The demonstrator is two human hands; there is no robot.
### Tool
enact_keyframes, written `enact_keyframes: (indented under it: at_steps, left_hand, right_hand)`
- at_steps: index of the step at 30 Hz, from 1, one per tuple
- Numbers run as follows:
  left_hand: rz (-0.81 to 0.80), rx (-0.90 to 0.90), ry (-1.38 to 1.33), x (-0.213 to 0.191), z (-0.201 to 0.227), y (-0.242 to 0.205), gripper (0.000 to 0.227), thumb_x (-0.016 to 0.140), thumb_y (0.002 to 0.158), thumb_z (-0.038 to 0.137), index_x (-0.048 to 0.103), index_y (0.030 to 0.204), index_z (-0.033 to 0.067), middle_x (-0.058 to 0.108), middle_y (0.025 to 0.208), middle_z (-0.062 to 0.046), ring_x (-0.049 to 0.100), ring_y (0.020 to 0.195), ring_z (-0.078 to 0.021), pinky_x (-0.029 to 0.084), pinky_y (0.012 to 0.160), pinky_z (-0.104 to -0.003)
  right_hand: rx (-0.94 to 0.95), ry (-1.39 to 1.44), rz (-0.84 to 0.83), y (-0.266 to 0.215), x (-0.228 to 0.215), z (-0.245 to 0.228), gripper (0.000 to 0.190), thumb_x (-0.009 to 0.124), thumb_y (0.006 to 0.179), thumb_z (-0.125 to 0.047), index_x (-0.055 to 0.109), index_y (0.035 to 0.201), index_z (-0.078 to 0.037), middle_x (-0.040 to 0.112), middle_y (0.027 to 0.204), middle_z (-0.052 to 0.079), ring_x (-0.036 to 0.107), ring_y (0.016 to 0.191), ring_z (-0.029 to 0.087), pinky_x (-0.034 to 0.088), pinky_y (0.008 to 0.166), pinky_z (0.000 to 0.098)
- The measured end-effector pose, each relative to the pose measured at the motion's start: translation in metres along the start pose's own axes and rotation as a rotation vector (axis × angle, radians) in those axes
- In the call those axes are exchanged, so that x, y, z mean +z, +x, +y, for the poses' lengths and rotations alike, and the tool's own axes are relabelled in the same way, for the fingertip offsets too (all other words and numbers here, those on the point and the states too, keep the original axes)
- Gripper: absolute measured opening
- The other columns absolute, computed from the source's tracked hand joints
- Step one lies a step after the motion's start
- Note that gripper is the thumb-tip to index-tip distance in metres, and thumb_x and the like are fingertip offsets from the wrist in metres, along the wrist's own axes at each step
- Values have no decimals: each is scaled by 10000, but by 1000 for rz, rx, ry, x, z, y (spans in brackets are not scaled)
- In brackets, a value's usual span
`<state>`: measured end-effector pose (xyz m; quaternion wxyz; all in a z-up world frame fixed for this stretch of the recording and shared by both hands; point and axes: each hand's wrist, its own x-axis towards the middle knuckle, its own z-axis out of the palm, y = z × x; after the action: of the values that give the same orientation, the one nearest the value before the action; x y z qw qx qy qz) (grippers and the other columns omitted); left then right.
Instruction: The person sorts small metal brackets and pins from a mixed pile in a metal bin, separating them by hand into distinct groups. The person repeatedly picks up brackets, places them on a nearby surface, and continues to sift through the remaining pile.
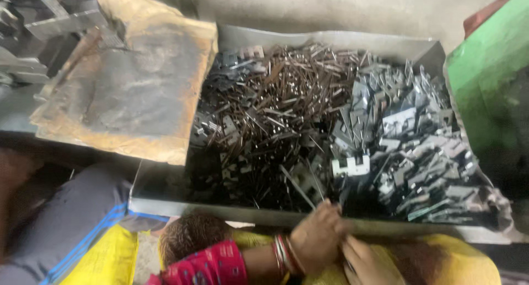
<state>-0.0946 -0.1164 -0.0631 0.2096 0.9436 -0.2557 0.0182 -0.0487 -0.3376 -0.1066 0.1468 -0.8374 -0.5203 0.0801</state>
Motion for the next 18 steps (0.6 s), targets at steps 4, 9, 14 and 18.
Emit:
enact_keyframes:
  at_steps: [4,9,14,18]
  left_hand:
    - [113,63,-97,5,5,-3,574,655,888,202,538,1408,-14,626,1339,-186,473,1407,-331,184,1315,-504]
    - [402,98,5,-18,-25,8,644,713,875,333,546,1412,21,631,1376,-158,502,1446,-310,242,1333,-493]
    - [195,-77,-12,-29,-51,17,837,779,777,473,511,1393,-26,574,1386,-224,475,1402,-348,263,1269,-497]
    - [261,-85,-39,-54,-62,12,669,760,883,237,495,1442,-19,504,1492,-259,478,1379,-381,266,1232,-527]
  right_hand:
    - [-32,-81,-59,-35,23,21,541,690,865,-172,489,1312,56,577,1283,310,635,1086,346,524,924,410]
    - [935,846,-110,18,-16,4,515,527,1043,-226,477,1523,-46,529,666,177,513,564,212,441,514,361]
    - [983,671,-231,83,-47,-1,415,509,1068,-316,606,1410,-101,633,626,60,565,464,156,459,447,317]
    - [764,484,-143,109,-48,-6,386,554,1016,-280,651,1354,-121,713,614,88,647,467,167,522,469,306]
